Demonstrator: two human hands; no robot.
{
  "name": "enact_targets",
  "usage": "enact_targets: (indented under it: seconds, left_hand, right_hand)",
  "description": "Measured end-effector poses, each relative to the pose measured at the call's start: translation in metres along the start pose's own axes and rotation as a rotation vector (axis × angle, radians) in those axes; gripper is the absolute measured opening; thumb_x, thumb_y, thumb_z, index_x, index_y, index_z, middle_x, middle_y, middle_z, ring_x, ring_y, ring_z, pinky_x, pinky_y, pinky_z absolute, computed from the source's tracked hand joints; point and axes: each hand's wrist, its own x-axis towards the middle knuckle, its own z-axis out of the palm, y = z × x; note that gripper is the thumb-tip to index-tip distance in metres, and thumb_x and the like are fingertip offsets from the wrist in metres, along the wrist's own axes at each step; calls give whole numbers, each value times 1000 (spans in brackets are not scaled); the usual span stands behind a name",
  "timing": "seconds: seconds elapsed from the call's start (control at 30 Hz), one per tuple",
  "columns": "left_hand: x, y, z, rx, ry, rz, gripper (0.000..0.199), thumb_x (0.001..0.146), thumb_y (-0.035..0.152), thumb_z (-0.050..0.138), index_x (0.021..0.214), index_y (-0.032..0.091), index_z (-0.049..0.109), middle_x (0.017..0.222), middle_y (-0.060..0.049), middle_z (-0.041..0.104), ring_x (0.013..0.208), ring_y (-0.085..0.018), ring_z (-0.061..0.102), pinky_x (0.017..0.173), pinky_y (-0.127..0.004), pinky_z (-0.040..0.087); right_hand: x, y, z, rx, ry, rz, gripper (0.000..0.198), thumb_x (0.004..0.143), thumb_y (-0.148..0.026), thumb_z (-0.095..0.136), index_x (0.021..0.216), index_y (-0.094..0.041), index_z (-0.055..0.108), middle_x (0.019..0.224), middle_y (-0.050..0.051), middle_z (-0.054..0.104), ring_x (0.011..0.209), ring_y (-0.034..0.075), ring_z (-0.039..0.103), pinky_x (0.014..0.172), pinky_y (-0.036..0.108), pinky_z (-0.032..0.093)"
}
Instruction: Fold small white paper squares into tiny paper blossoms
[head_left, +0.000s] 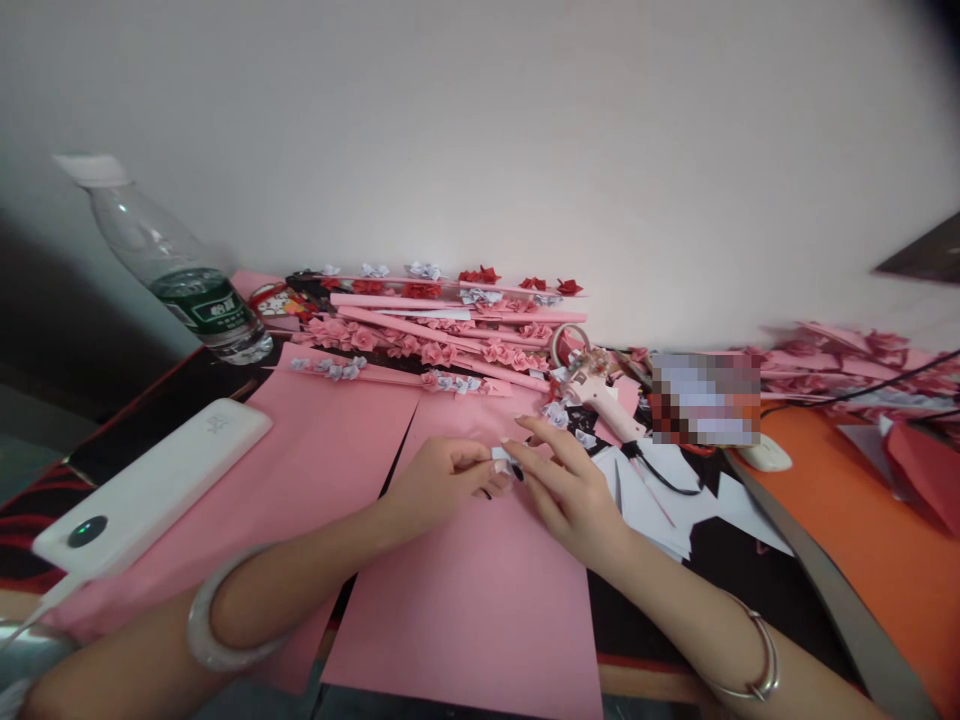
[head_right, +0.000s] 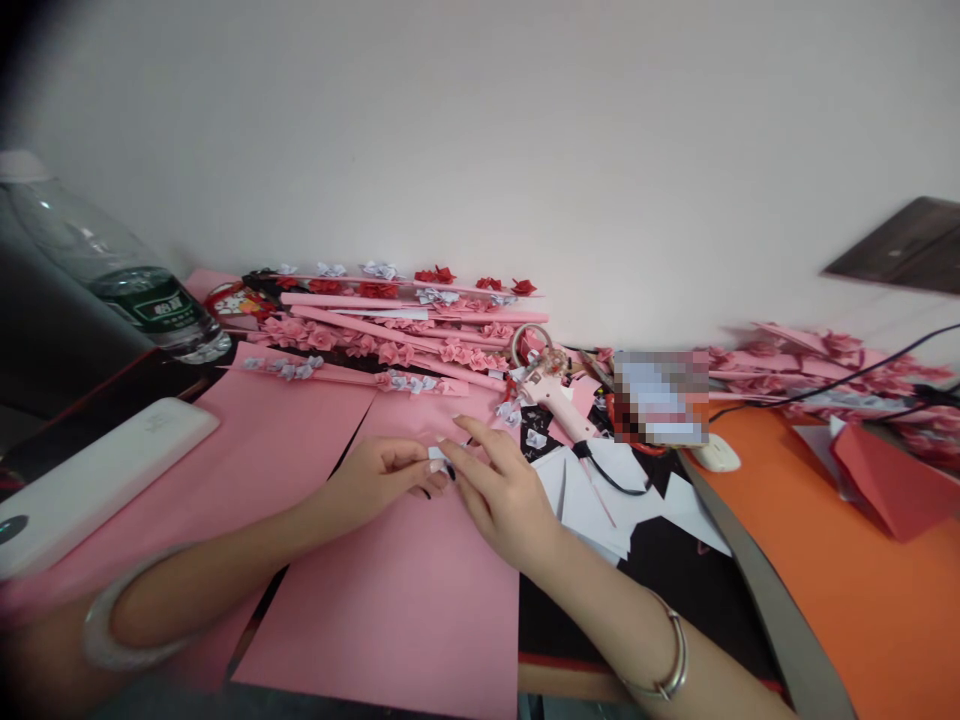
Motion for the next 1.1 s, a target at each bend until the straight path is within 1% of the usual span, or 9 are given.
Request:
enact_targets:
  seconds: [0.1,0.2,0.37,0.47,0.6,0.67,0.87,0.97,1.1]
  left_hand:
    - [0,1,0,10,9,-7,19,79,24,53,77,13,67,74,-4,70,69,-14,65,67,-24,52]
    - [0,2,1,-3,7,-14,19,79,24,52,78,13,67,75,-4,70,70,-14,65,67,-24,53]
    - [0,0,-1,-6,-8,-2,19,80,26,52,77,13,67,74,-4,70,69,-14,66,66,-25,52]
    - [0,-2,-2,-60,-48,-5,20,81,27,52,81,13,66,77,-5,71,71,-15,66,67,-26,52]
    - [1,-4,-3,-127,-88,-15,22,82,29,52,84,12,65,81,-7,71,70,-15,66,67,-28,53]
    - [1,-5,-4,-140,-106,-18,22,82,30,52,83,12,65,81,-8,71,71,-16,67,67,-28,53]
    - [1,-4,-4,-147,-122,7,24,83,30,51,83,11,64,81,-8,71,72,-15,67,67,-27,53]
    - [0,-1,-5,-141,-144,22,24,85,30,48,83,11,64,80,-8,71,73,-15,66,69,-26,52]
    - [-1,3,-6,-129,-162,21,27,86,32,46,83,11,64,82,-8,70,74,-15,66,70,-27,51]
  right_hand:
    - [-1,1,-1,-24,2,-12,40,82,-6,48,119,-20,54,131,14,43,107,22,49,88,39,45]
    - [0,0,-1,33,19,-7,38,82,-7,48,116,-21,56,130,13,44,107,22,50,87,39,45]
    - [5,-3,-2,279,-14,135,33,83,-10,47,110,-25,61,127,9,49,111,21,50,92,41,43]
    - [7,-2,-3,424,-38,213,31,83,-13,50,109,-26,62,129,8,47,117,22,47,96,42,40]
    - [7,0,-2,584,-71,263,30,84,-19,52,111,-28,61,133,8,44,121,23,43,97,42,40]
    - [7,0,-2,626,-85,270,30,85,-20,53,113,-29,60,134,7,43,122,23,42,97,42,40]
    - [6,0,-2,575,-148,272,38,84,-18,51,120,-30,55,138,7,38,125,23,38,97,42,39]
    - [6,1,-3,530,-137,242,41,83,-15,51,120,-30,55,137,7,39,124,22,39,96,42,40]
    - [6,3,-4,415,-109,187,44,81,-12,52,120,-30,55,136,7,40,120,22,43,93,42,42]
